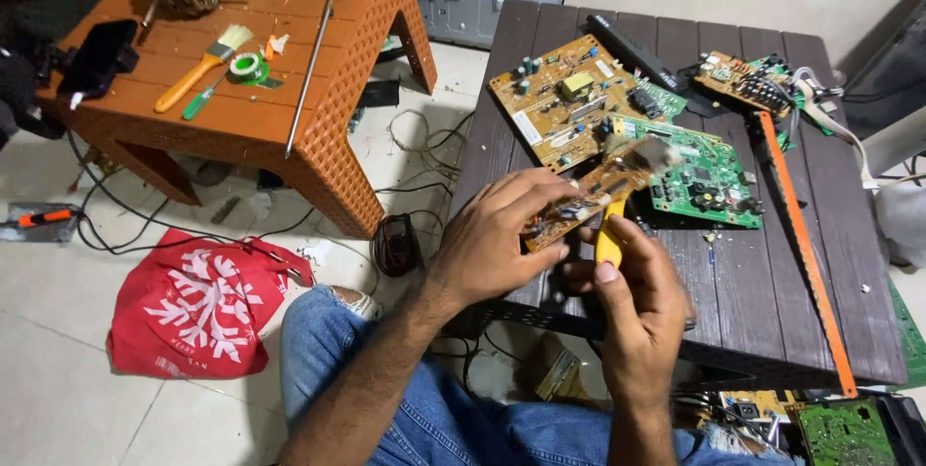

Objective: The person sits on the floor and cleans a small circuit board using a yellow brush. They then pick up a larger green circuit board and use a screwdriver to scrape or clean its surface. Various other circuit boards and tools are visible on the table.

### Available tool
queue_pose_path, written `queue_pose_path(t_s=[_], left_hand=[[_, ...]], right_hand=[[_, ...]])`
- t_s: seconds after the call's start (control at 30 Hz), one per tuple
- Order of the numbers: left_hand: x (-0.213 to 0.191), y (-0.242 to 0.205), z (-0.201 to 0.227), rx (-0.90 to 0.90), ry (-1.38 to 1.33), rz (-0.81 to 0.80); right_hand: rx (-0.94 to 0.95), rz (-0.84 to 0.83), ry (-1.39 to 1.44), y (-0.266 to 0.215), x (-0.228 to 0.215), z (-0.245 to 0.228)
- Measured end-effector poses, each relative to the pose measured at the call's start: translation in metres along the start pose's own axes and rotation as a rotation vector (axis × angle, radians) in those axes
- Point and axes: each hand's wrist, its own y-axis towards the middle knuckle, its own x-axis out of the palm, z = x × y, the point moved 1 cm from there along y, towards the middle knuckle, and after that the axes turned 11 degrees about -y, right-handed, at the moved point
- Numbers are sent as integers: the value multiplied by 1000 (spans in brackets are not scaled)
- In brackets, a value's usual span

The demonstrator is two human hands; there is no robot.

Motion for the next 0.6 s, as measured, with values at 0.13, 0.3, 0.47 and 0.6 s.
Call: queue_pose_path(t_s=[0.13,0.3,0.47,0.6], left_hand=[[8,0,-6,-52,92,-50],[8,3,-2,-92,56,-57],[-1,21,5,-307,-59,-51],[-22,60,-28,-294,350,115]], right_hand=[[7,23,12,-1,-1,-9],[-16,67,38,-2,-5,-5],[-7,132,104,-1,-3,-10],[-31,162,24,-1,-1,-15]])
